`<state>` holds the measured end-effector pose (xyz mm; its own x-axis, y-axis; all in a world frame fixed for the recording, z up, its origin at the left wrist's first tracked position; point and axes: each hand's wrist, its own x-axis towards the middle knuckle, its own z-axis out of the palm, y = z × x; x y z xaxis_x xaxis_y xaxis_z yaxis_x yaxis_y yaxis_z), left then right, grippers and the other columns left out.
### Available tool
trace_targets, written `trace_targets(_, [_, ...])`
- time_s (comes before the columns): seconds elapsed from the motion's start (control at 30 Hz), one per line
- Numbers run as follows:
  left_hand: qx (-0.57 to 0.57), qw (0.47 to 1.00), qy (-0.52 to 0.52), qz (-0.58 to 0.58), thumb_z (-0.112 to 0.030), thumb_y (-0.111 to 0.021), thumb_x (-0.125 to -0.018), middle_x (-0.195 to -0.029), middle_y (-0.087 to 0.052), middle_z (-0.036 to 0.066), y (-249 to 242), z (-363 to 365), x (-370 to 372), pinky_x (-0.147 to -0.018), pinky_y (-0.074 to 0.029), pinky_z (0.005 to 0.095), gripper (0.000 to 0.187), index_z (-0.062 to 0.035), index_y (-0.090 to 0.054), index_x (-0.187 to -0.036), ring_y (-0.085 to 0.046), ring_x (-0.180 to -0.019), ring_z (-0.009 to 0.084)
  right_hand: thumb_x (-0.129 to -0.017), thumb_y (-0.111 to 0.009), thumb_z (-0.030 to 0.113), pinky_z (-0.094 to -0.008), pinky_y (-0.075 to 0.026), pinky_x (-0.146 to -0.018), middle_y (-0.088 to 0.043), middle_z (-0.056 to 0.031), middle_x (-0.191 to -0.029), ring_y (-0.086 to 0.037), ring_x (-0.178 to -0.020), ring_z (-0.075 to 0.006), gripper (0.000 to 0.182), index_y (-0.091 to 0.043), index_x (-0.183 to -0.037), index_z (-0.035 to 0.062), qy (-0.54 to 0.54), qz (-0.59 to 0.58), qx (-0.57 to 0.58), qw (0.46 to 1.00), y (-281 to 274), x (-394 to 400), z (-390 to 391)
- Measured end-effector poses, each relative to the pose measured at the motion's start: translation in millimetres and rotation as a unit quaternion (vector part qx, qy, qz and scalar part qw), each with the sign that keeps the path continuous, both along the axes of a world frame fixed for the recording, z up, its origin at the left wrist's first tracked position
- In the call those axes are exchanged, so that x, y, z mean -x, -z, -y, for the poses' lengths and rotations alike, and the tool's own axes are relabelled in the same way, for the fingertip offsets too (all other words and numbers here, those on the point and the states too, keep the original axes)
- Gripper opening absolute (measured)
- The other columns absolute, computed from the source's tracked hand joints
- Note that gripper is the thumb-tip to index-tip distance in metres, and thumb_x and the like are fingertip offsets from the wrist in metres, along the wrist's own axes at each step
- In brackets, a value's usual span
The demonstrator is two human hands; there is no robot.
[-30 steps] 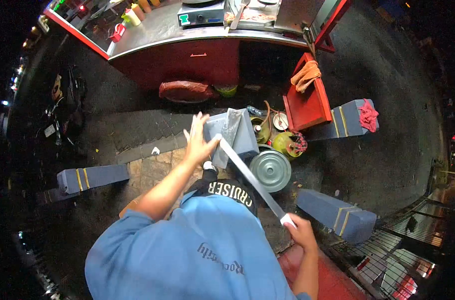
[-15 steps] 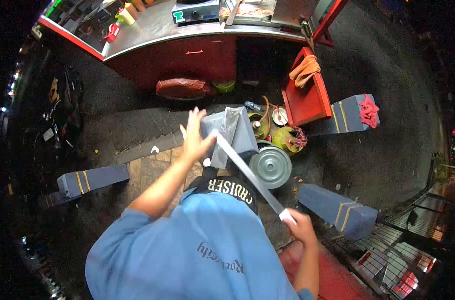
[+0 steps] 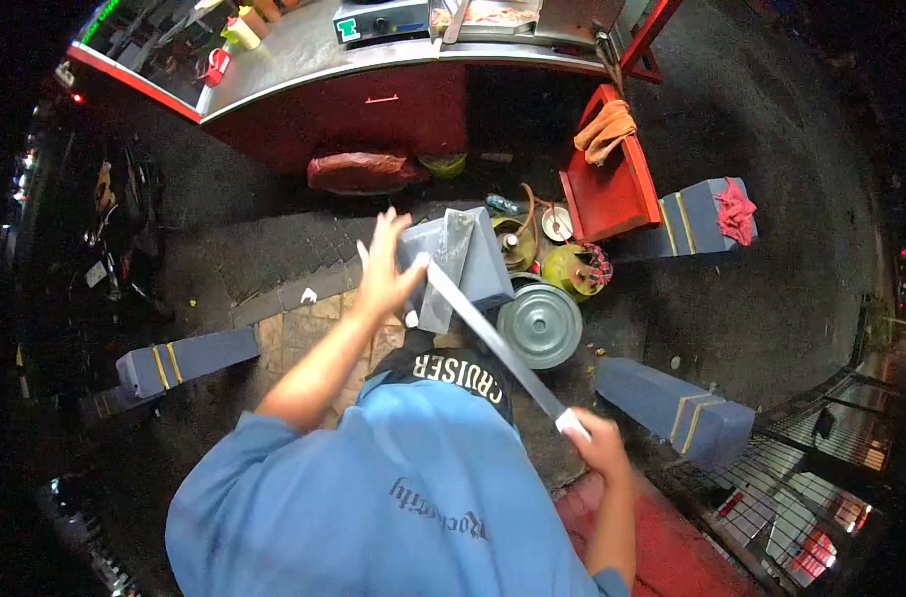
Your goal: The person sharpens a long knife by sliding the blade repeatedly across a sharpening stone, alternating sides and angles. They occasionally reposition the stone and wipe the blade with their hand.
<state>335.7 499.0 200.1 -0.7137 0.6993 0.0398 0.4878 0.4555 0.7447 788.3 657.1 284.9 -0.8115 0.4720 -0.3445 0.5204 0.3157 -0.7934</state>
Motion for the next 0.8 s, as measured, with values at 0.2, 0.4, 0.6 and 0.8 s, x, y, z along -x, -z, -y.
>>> trace_targets(0.2, [0.012,0.987,-0.11,-0.116,-0.057,-0.076,-0.084,-0.17,-0.02,0.02,6,-80,124,-0.117,-0.006,0.077,0.096,-0.0166,-0.032,-0.159,-0.013,-0.158,0.0393,-0.095,-0.07,0.014,-0.0324,-0.051,-0.057,-0.071,-0.0132,-0.086,-0.064,-0.059,-0.0152,0.03,-0.068,-0.121,-0.0005,0.125,0.015,0.018,0.992,16,143,36])
trace_targets(0.4, [0.002,1.0,0.007,0.025,-0.04,-0.081,-0.081,-0.17,-0.022,0.017,2,11,-21,-0.117,0.001,0.0756,0.091,-0.0198,-0.036,-0.158,-0.014,-0.159,0.0393,-0.089,-0.074,0.009,-0.0294,-0.054,-0.068,-0.074,-0.0029,-0.09,-0.064,-0.073,-0.0077,0.033,-0.072,-0.122,0.002,0.044,0.067,0.078,0.994,-19,-18,3])
trace_targets(0.6, [-0.015,0.995,-0.068,-0.067,-0.047,-0.069,-0.092,-0.169,-0.023,0.021,12,-49,75,-0.117,-0.005,0.0771,0.079,-0.0161,-0.037,-0.157,-0.015,-0.158,0.0402,-0.095,-0.071,0.013,-0.0277,-0.049,-0.054,-0.068,-0.0025,-0.078,-0.06,-0.059,-0.0083,0.031,-0.069,-0.123,0.0,0.065,-0.008,-0.032,0.997,41,75,12])
trace_targets(0.8, [-0.007,0.99,-0.076,-0.115,-0.05,-0.075,-0.087,-0.169,-0.022,0.02,24,-56,77,-0.117,-0.009,0.0769,0.101,-0.0121,-0.022,-0.163,-0.018,-0.158,0.0385,-0.093,-0.071,0.014,-0.0283,-0.053,-0.062,-0.073,-0.0086,-0.088,-0.065,-0.066,-0.0103,0.033,-0.069,-0.124,0.0022,0.091,0.037,0.061,0.993,24,78,18])
